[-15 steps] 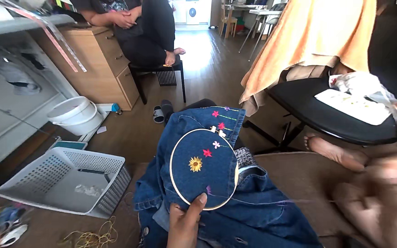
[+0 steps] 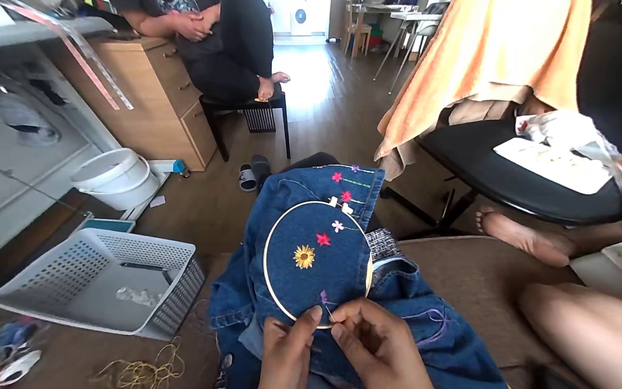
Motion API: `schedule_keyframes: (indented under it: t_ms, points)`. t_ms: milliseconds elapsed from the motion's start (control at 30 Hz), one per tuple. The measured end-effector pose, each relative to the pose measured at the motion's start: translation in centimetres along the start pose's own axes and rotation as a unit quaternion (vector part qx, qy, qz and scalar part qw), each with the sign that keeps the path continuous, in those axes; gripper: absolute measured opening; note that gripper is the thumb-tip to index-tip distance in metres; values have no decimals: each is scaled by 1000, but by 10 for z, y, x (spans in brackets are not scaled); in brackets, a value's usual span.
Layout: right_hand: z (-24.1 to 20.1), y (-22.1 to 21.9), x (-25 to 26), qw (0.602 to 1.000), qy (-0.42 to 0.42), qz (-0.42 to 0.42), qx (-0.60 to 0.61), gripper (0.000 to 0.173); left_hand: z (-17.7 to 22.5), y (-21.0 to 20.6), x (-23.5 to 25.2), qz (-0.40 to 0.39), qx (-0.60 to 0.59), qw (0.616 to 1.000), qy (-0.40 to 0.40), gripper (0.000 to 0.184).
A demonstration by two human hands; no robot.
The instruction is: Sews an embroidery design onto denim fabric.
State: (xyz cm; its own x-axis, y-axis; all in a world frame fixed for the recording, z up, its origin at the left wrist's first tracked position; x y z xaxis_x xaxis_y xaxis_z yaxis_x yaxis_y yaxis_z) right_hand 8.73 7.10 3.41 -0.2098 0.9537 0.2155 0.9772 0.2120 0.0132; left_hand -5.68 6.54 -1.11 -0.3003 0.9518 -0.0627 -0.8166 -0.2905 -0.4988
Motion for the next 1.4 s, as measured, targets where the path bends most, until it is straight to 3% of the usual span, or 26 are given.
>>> schedule_keyframes:
  t_ms: [733,1067,1400]
  points:
    - [5,1,4,998,-47,6,27,9,-1,1,0,-7,-11,1000,-25,25]
    - [4,-1,4,998,-51,7,41,10,2,1,-1,6,37,998,-47,28]
    - [6,0,5,997,-60,-2,38,10,0,3,-2,-32,7,998,-60,34]
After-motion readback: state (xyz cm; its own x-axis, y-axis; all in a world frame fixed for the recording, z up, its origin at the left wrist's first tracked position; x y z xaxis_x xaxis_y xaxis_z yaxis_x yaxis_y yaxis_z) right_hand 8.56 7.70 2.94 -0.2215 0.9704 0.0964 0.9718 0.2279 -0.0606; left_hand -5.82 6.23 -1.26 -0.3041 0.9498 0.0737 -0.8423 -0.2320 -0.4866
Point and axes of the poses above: each hand's wrist, its own x-axis towards the middle knuckle, its own y-axis out of the back of the hand, z = x × y, the point moved 8 cm from there along x, towards the middle knuckle, and after that the axes turned 14 degrees about x, right-handed, at the moved point
